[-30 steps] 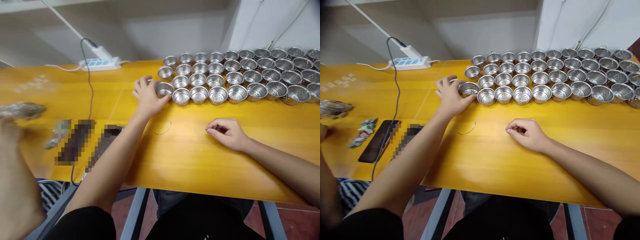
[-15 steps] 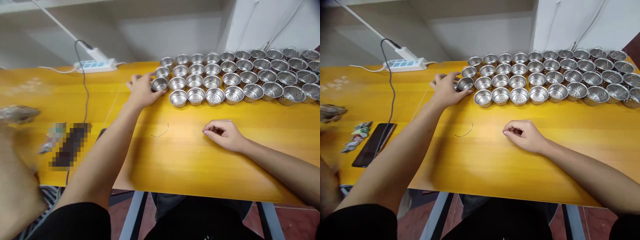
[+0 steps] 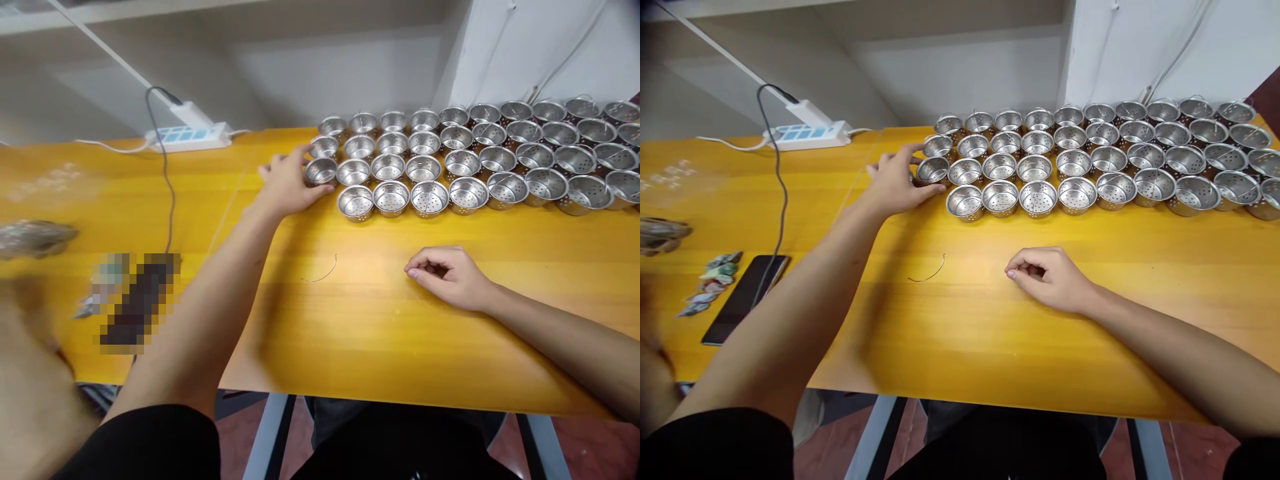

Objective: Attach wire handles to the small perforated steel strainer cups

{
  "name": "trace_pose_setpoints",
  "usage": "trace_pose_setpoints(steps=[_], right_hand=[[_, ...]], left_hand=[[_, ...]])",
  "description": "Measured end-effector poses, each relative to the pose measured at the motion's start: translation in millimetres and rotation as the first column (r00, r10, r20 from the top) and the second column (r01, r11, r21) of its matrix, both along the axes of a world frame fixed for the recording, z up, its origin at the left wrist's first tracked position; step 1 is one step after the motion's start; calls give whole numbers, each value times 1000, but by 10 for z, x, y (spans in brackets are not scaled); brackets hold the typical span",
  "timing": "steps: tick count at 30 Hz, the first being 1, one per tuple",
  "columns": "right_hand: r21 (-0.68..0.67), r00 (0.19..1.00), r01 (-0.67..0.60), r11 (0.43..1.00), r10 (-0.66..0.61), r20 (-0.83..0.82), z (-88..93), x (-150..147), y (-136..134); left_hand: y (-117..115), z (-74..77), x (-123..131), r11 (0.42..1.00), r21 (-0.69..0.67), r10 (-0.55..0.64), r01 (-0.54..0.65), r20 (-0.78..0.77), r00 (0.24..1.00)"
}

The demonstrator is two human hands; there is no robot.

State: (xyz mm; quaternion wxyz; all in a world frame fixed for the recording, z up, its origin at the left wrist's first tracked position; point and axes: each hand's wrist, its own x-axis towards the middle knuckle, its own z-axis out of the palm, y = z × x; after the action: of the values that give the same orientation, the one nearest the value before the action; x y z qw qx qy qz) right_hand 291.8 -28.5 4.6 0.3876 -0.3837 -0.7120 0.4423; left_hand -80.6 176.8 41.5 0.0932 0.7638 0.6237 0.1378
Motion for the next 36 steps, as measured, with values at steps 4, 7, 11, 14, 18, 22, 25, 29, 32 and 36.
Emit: trace_pose_setpoints(steps=[4, 7, 11, 14, 18, 22, 25, 29, 32, 36], right_hand=[[-8, 1000, -9, 1000, 9, 2, 13, 0, 3], [-3, 1000, -14, 1000, 14, 2, 7, 2, 5], [1, 1000, -6, 1000, 6, -5, -6, 3, 5], [-8, 1000, -11, 1000, 11, -6, -1, -1, 6], [-20, 1000, -17, 1000, 17, -1, 14, -4, 12], [-26, 1000, -22, 999, 22, -2, 19, -1, 10], [-32, 1000, -23, 999, 23, 1, 16, 1, 8], [-34, 1000, -24, 999, 24, -2, 7, -1, 15], [-29, 1000, -28, 999, 28, -1, 10, 1, 18], [-46, 999, -29, 999, 29, 13, 27, 3, 16]], left_hand=[[0, 169, -159, 999, 1, -34, 34, 65, 997], [93, 262, -221, 993, 29, -113, 111, 80, 990], [268, 292, -155, 964, -66, -256, 256, 6, 967], [332, 304, -81, 953, -96, -287, 287, 7, 958], [323, 335, -62, 959, -139, -243, 245, 31, 969], [312, 335, -80, 964, -171, -195, 204, 72, 978], [337, 297, -85, 974, -111, -190, 196, 57, 980], [383, 216, -85, 982, -84, -164, 170, 72, 984], [389, 187, -72, 986, -67, -149, 156, 93, 984], [302, 269, -84, 985, -26, -165, 169, 112, 980]])
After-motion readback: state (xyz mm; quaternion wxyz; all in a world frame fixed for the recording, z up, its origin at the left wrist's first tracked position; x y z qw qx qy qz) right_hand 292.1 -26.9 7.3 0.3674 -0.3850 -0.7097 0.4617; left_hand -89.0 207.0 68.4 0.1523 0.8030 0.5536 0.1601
